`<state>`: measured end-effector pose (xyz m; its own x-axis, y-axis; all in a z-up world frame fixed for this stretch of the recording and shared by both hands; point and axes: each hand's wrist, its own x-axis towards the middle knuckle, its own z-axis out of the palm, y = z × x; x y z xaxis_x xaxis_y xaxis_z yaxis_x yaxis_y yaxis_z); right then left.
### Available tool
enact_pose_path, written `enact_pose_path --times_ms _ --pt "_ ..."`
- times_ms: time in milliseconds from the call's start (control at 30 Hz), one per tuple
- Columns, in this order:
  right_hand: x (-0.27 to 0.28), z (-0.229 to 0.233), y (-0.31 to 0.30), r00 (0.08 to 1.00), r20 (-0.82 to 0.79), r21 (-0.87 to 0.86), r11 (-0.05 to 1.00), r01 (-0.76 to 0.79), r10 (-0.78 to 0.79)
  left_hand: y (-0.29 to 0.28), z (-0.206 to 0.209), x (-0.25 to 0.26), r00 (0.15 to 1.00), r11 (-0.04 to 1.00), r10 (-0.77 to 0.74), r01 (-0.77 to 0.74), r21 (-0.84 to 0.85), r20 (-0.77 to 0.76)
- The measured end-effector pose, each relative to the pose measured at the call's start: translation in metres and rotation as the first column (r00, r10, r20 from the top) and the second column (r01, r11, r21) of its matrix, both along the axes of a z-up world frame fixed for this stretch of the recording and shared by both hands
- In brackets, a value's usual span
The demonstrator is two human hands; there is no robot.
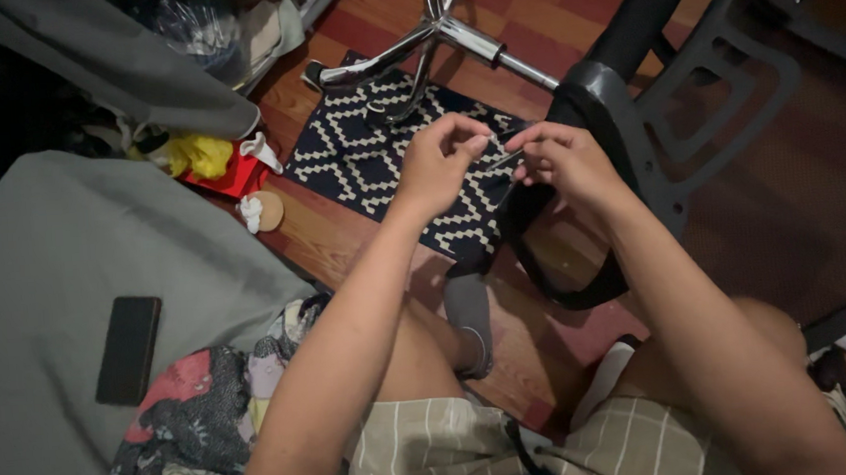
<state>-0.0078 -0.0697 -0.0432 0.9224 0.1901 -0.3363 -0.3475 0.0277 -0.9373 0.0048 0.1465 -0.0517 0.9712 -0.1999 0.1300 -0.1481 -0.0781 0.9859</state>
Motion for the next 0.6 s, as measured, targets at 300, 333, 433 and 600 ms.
enact_pose_path --times_ms 300,333,433,600 --pt "-0.007 0.006 0.016 0.96 0.272 -0.333 0.942 0.034 0.062 0.0 0.002 -0.002 0.998 0.998 -0.039 0.037 0.041 0.047" --pt "-0.005 0.003 0.019 0.957 0.283 -0.304 0.952 0.029 0.061 0.002 0.003 -0.003 0.999 0.999 -0.039 0.038 0.027 0.033" --pt "0.0 -0.002 0.025 0.95 0.306 -0.26 0.965 0.02 0.063 0.006 0.005 -0.005 0.999 1.0 -0.029 0.029 0.007 0.027" --pt "0.001 -0.006 0.027 0.95 0.307 -0.35 0.935 0.056 0.058 0.011 0.004 -0.008 1.0 0.999 0.001 -0.002 0.054 0.029"
